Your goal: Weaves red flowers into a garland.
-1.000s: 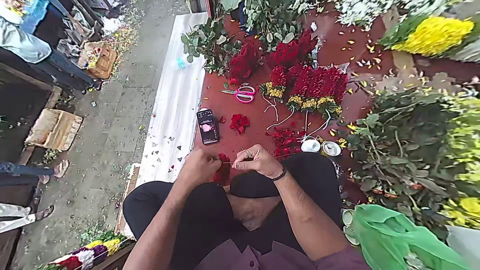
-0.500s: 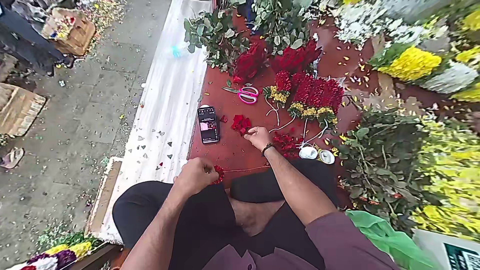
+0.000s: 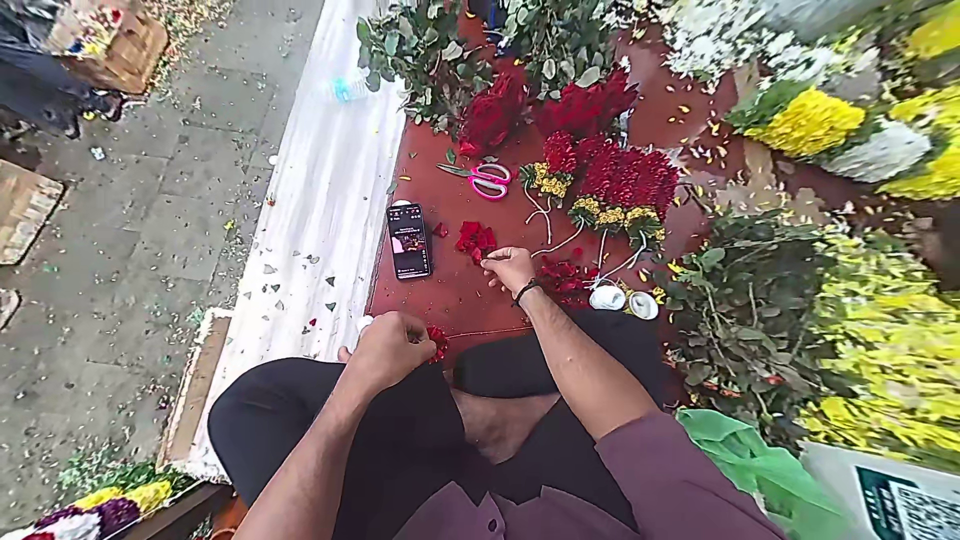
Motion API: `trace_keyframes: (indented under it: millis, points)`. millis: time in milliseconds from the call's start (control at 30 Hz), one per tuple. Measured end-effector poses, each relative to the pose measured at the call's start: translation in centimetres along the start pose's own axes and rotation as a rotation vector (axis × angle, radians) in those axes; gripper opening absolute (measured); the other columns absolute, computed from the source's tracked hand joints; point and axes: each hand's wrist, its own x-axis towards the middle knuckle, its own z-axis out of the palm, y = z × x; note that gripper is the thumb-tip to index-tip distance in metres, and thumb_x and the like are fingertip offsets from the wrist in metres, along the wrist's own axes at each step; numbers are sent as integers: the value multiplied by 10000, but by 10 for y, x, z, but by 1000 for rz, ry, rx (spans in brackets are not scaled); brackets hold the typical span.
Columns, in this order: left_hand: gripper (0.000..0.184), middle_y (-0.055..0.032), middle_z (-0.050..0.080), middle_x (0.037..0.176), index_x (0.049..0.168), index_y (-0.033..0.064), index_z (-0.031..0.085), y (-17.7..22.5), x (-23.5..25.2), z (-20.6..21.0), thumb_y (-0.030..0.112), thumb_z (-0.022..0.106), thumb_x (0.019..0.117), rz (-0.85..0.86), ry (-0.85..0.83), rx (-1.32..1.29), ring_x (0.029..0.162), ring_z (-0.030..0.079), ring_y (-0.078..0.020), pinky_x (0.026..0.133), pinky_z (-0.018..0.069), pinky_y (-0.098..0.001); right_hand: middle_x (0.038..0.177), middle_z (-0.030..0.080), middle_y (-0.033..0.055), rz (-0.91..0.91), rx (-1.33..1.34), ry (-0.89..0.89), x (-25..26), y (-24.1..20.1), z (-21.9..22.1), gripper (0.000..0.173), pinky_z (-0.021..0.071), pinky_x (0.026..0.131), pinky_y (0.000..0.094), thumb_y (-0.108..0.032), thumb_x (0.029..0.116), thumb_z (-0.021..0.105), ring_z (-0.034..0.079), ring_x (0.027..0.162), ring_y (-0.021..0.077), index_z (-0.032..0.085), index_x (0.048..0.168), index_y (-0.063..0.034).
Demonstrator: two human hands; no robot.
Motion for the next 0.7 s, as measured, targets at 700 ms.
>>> trace_keyframes:
  millis: [700]
  points:
    - [190, 31, 658, 692, 808, 189, 748, 2, -1, 3, 358, 703, 880, -20, -15, -8, 651, 621, -141, 643, 520, -471, 914, 730, 126, -354, 344, -111, -102, -14, -17, 368, 582, 515, 329, 9, 830, 795, 681, 631, 200, 664, 1171, -37]
